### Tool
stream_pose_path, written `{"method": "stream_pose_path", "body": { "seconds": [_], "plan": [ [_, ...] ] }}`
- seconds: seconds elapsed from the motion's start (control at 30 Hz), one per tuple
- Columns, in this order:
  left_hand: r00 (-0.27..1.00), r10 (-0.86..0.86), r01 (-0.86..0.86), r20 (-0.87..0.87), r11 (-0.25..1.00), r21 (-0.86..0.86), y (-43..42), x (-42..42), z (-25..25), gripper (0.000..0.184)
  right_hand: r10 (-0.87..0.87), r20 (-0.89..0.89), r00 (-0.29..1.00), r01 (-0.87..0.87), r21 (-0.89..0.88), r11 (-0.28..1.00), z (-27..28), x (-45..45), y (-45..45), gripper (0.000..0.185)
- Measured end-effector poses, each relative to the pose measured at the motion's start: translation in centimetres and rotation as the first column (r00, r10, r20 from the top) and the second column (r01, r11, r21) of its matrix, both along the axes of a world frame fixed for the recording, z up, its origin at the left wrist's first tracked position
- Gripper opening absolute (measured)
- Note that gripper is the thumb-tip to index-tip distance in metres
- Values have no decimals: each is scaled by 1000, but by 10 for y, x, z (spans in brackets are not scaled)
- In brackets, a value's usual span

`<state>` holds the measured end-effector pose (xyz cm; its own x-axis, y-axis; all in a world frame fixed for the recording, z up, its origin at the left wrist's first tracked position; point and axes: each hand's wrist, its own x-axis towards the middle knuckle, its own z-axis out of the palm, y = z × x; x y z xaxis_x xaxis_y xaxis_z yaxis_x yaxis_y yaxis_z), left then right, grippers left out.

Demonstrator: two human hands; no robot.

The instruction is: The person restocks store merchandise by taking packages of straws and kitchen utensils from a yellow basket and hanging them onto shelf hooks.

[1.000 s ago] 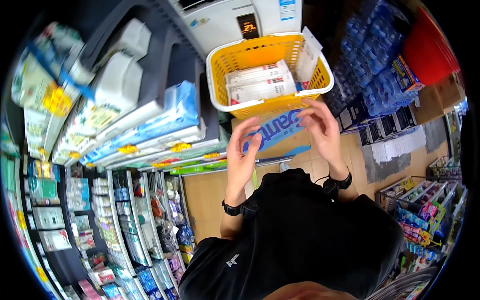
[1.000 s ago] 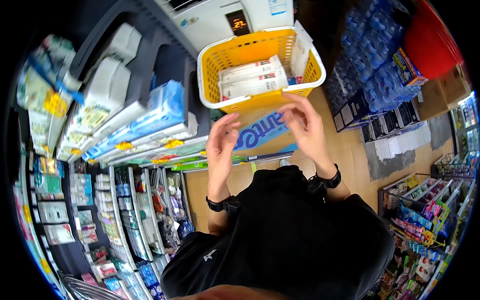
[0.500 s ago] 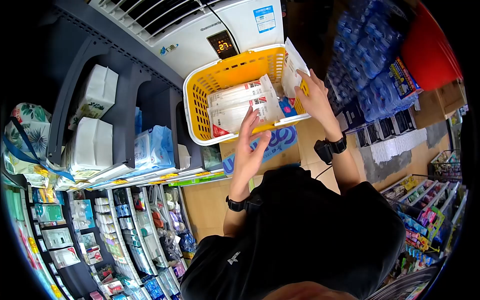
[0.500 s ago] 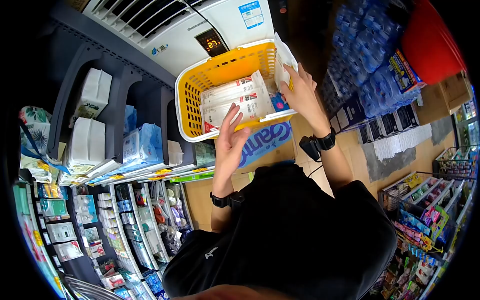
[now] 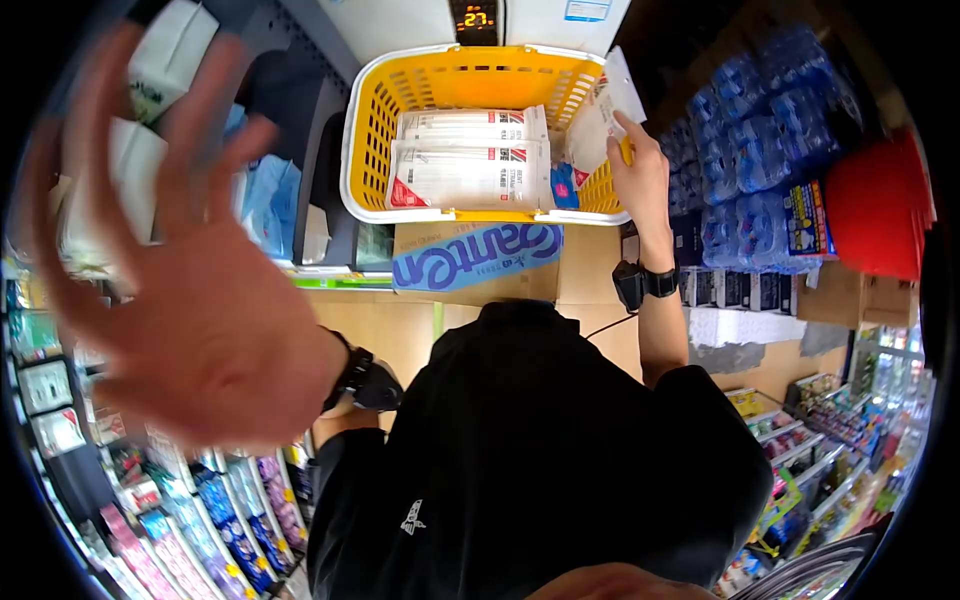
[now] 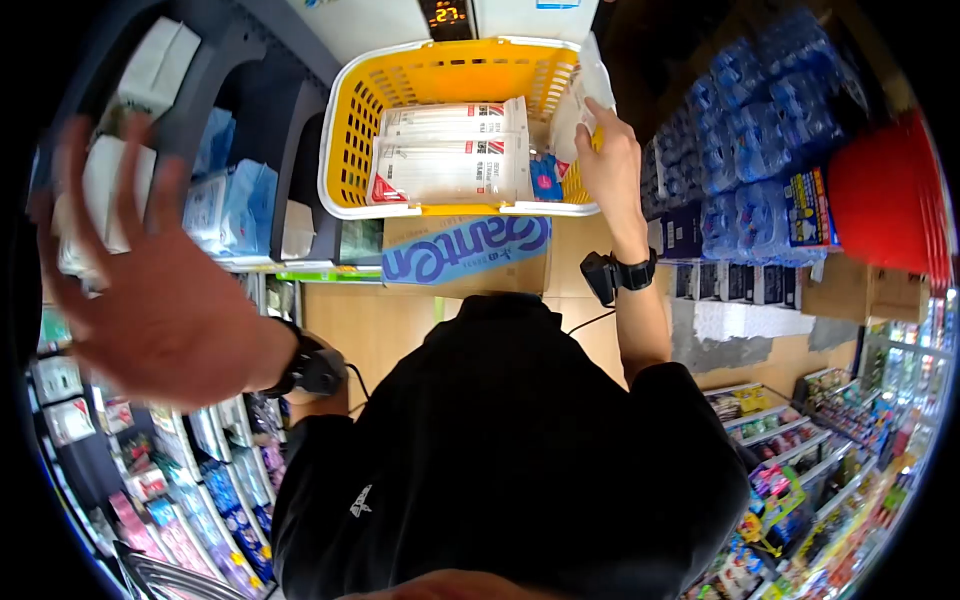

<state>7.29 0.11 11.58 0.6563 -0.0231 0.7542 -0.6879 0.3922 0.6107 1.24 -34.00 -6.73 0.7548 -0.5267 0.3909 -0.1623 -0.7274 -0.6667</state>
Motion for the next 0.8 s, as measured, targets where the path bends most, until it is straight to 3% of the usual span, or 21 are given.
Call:
{"method": "stream_pose_path", "body": {
  "seconds": [0.07,0.13,0.17,0.33,0.47,0.57,0.8],
  "plan": [
    [998,8,-5,58,999,-51,10,-3,12,56,-22,-15,1000,20,-117,993,6,-4,5,37],
    [995,15,-8,99,998,-69,20,-9,17,57,-56,98,994,62,-64,996,14,-9,7,36],
    [993,16,-8,113,997,-75,23,-12,18,57,-40,141,989,60,-139,989,20,-13,8,35],
    [985,25,-13,172,997,-70,28,-28,17,58,-140,224,964,164,-93,982,53,-36,21,32],
    [981,62,-48,184,996,-79,43,-36,19,58,-104,414,904,77,82,994,74,-54,34,31],
    [980,99,-85,172,992,-92,51,-37,18,59,-38,552,833,-16,92,996,87,-65,42,32],
    [977,95,-85,191,995,-60,70,-69,26,61,19,683,730,-188,173,967,111,-85,71,29]
  ]
}}
